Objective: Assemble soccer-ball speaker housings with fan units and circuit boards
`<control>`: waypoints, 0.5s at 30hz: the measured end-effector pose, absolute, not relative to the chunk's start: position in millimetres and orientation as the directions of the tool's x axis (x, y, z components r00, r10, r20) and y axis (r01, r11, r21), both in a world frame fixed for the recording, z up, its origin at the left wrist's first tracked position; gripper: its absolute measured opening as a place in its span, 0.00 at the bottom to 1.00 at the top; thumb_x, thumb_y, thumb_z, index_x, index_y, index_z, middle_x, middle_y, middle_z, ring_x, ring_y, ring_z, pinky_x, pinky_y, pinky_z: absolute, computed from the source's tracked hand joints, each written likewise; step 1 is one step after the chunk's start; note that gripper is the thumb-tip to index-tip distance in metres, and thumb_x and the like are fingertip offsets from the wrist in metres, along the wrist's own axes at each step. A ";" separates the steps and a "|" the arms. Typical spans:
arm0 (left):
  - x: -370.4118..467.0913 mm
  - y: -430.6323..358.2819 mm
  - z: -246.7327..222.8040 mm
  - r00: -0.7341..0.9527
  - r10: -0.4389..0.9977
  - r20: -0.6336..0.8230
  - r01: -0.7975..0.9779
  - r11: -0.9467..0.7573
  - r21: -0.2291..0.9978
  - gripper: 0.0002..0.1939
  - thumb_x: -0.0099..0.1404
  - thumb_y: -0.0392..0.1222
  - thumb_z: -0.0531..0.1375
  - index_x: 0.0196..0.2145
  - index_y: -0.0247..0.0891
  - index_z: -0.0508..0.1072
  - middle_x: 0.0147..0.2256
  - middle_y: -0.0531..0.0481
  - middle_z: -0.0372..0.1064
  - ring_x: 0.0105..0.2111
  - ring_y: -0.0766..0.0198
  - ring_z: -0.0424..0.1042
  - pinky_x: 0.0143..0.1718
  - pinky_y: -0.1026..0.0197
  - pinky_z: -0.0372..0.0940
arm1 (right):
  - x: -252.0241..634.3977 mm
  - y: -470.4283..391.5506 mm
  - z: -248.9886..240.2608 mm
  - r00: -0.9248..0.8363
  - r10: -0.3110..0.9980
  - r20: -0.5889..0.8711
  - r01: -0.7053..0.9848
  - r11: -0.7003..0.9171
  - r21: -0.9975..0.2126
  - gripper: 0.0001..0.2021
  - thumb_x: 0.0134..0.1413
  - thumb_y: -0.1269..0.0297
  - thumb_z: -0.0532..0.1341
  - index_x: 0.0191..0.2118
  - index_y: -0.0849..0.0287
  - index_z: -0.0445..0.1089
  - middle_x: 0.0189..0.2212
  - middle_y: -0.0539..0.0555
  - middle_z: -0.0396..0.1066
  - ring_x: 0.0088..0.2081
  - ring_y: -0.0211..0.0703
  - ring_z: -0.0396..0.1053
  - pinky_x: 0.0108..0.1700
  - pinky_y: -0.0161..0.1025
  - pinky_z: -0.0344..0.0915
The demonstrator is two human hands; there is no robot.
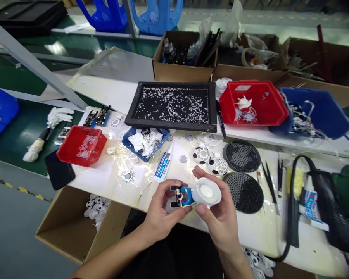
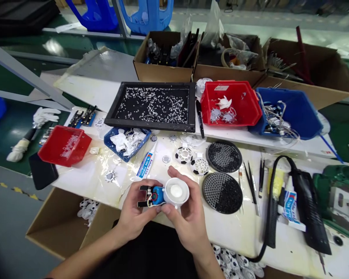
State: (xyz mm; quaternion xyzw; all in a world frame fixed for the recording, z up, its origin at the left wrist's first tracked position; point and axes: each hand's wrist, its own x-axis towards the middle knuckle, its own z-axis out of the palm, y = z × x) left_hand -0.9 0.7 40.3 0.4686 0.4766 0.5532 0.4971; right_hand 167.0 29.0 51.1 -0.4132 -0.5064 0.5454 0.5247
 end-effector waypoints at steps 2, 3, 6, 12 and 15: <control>0.1 1.3 39.8 -0.062 0.997 0.050 -0.113 -0.056 0.992 0.27 0.70 0.38 0.75 0.61 0.53 0.72 0.57 0.50 0.77 0.57 0.59 0.82 0.56 0.62 0.76 | 165.9 30.6 53.8 -0.101 0.987 0.123 -0.168 0.105 -0.980 0.28 0.68 0.60 0.73 0.67 0.44 0.65 0.70 0.62 0.71 0.67 0.56 0.76 0.64 0.55 0.78; 1.3 1.7 39.5 -0.057 0.997 0.055 -0.118 -0.061 0.991 0.27 0.71 0.38 0.75 0.61 0.52 0.72 0.57 0.49 0.77 0.56 0.59 0.82 0.56 0.61 0.77 | 164.5 31.1 55.3 -0.094 0.986 0.138 -0.179 0.119 -0.977 0.27 0.68 0.62 0.72 0.65 0.43 0.62 0.68 0.61 0.73 0.63 0.54 0.79 0.62 0.56 0.80; 7.3 2.7 38.1 -0.038 0.996 0.083 -0.125 -0.087 0.988 0.25 0.74 0.39 0.72 0.62 0.52 0.70 0.58 0.47 0.75 0.56 0.59 0.82 0.55 0.59 0.78 | 157.8 32.4 57.9 -0.026 0.989 0.149 -0.170 0.142 -0.975 0.25 0.67 0.65 0.72 0.61 0.45 0.61 0.55 0.57 0.79 0.52 0.50 0.82 0.56 0.52 0.81; 18.1 8.0 32.7 0.101 0.974 0.202 -0.082 -0.195 0.977 0.29 0.69 0.36 0.74 0.63 0.51 0.73 0.61 0.44 0.73 0.62 0.52 0.77 0.61 0.52 0.77 | 148.1 43.7 47.8 0.300 0.922 0.244 -0.045 0.270 -0.962 0.23 0.57 0.65 0.77 0.54 0.54 0.70 0.40 0.51 0.76 0.34 0.43 0.79 0.39 0.40 0.78; 21.7 12.9 25.8 0.195 0.950 0.242 -0.033 -0.240 0.970 0.34 0.67 0.34 0.73 0.66 0.51 0.71 0.63 0.42 0.74 0.63 0.50 0.77 0.66 0.47 0.74 | 158.6 56.8 46.4 0.437 0.831 0.346 0.045 0.363 -0.931 0.20 0.53 0.67 0.78 0.49 0.56 0.73 0.37 0.52 0.78 0.31 0.43 0.76 0.34 0.40 0.74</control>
